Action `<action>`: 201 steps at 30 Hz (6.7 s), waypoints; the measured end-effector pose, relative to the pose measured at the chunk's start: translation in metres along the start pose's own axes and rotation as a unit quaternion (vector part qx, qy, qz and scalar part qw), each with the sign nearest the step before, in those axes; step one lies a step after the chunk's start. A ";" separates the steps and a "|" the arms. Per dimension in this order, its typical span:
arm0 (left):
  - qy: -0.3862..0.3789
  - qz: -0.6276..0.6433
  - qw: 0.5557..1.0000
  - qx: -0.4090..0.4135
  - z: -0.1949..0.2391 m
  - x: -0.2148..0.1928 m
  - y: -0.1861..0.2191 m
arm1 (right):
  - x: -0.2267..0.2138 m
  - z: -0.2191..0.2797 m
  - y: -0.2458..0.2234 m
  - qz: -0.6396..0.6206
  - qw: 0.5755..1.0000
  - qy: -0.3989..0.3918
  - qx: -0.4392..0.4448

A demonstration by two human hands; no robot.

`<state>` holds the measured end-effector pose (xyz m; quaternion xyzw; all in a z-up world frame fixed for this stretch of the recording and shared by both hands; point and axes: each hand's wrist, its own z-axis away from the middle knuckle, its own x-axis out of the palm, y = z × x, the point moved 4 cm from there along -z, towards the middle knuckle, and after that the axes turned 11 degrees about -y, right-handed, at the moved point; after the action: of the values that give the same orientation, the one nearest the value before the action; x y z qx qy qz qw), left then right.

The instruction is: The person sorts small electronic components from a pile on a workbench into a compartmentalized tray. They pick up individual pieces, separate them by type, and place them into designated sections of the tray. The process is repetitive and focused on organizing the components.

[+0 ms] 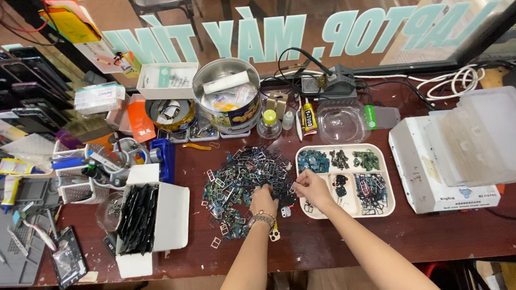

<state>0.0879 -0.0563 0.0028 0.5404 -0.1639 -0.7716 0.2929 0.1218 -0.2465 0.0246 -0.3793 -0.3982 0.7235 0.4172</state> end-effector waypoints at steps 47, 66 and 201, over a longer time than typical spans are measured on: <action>-0.193 0.379 0.905 0.026 -0.067 0.063 0.056 | -0.084 0.003 0.036 -0.189 0.979 0.070 0.015; -0.252 0.508 0.824 0.008 -0.065 0.085 0.083 | -0.103 0.022 0.019 -0.222 0.975 -0.019 0.011; 0.112 0.264 0.955 -0.072 -0.074 -0.013 -0.045 | 0.014 -0.076 0.011 0.085 0.996 -0.011 -0.029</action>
<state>0.1476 -0.0082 -0.0400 0.5384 -0.2108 -0.6110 0.5408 0.1801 -0.2175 -0.0179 -0.4161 -0.3897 0.7485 0.3388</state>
